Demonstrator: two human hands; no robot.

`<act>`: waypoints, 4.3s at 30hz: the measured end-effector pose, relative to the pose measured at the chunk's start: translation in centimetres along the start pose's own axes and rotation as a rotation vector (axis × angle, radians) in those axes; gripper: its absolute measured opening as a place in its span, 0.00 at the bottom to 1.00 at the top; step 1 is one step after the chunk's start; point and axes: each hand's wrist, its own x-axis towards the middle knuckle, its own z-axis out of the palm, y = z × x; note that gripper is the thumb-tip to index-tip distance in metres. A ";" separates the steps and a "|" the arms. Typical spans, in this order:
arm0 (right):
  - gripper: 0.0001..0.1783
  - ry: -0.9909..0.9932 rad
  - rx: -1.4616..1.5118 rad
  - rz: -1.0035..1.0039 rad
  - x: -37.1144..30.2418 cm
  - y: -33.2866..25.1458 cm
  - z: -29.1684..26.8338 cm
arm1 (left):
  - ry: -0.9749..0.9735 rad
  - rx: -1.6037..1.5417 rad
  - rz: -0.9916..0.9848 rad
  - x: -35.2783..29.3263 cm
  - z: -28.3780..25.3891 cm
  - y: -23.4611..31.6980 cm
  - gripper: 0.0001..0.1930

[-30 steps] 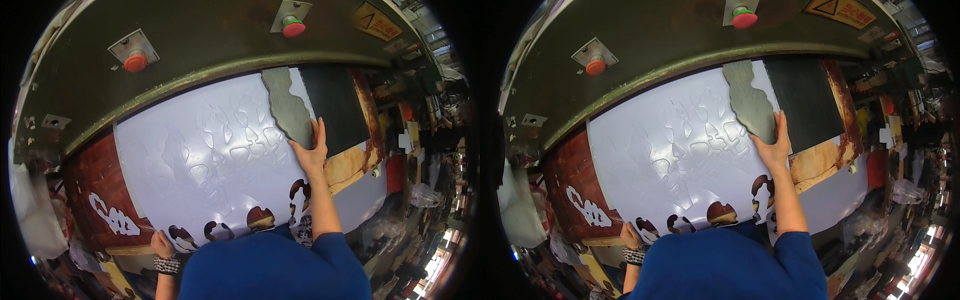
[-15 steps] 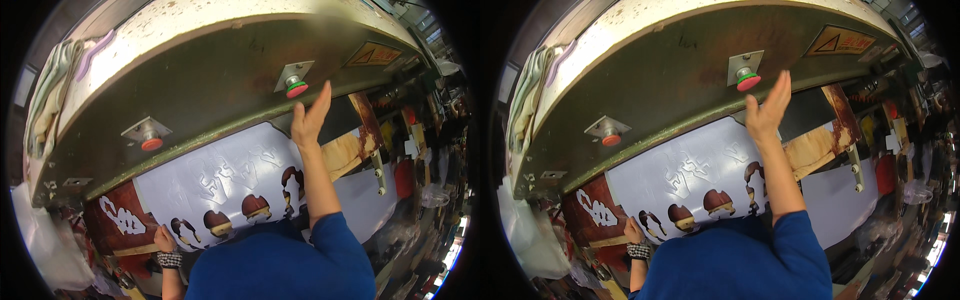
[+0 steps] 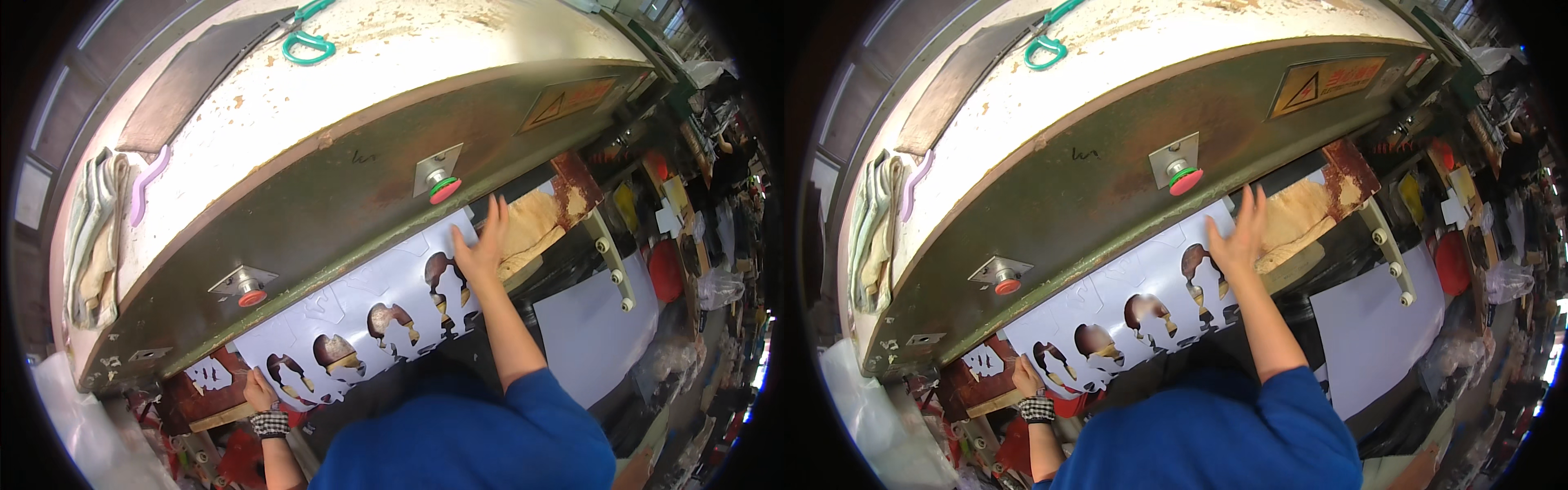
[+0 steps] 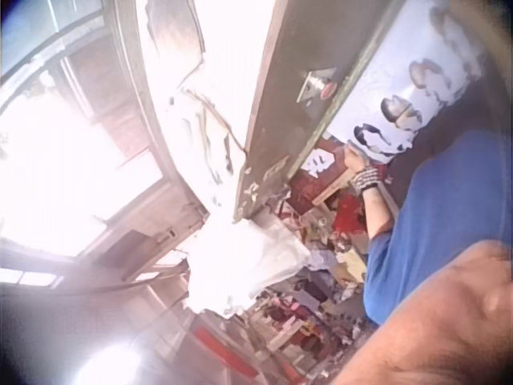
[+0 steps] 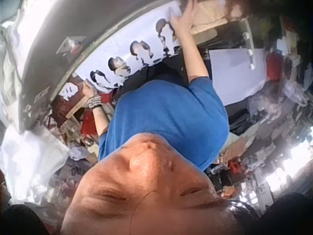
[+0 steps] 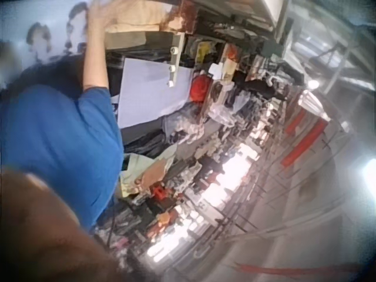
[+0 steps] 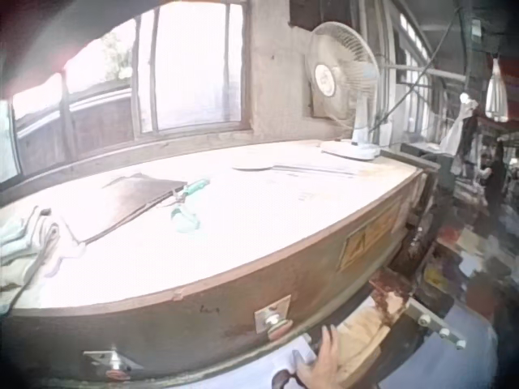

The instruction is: The person unpacks folded purple fabric pieces from plastic bags and places them on a cutting machine. They align the fabric with a stencil and operate the machine to cut out shapes. The person then removes the cut pieces and sets them aside.

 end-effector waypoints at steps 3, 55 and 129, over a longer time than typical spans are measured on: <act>0.29 -0.182 0.292 0.462 -3.0 2.7 -0.4 | 0.074 -0.062 0.036 -0.3 0.4 -0.3 0.18; 0.40 -0.892 0.309 0.494 -17.5 6.9 -23.3 | -0.426 -0.427 1.148 -15.0 8.1 35.0 0.16; 0.46 -1.379 0.687 0.094 -22.9 -2.1 -20.5 | 0.168 -0.537 1.256 -6.7 -6.0 26.5 0.21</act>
